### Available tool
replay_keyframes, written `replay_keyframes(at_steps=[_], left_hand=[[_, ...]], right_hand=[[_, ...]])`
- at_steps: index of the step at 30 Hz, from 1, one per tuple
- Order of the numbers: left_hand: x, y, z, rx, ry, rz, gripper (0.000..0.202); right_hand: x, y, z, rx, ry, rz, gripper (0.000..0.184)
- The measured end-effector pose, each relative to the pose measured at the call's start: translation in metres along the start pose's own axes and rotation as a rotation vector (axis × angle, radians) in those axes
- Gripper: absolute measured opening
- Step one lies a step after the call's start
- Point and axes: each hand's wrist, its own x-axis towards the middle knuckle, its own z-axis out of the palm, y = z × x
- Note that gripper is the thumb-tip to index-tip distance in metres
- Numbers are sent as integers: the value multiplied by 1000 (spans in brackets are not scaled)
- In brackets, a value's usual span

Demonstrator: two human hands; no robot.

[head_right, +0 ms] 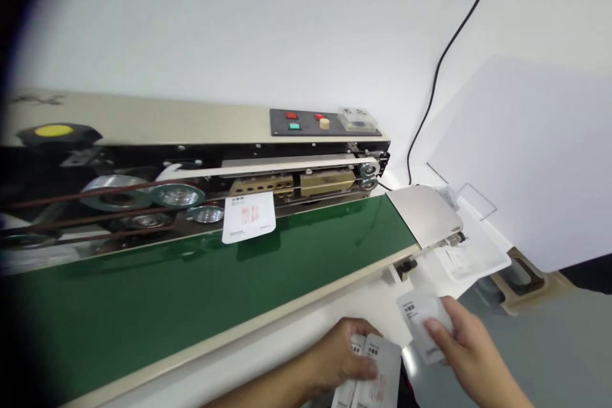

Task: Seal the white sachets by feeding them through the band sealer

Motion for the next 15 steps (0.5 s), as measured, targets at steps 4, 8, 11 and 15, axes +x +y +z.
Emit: replay_keyframes(at_steps=[4,8,11,15], left_hand=[[0,2,3,71,25,-12,48],[0,-4,3,16,31,8,52],[4,-13,-1,15,69,30,59],[8,-12,-7,152,71,47,65]], right_hand=[[21,-34,-35,170,125,12,46],[80,-72,-35,377,42,-126,41],[120,-95,-21,531,12,-84,21],[149,-111,-6,583,-1,49,8]])
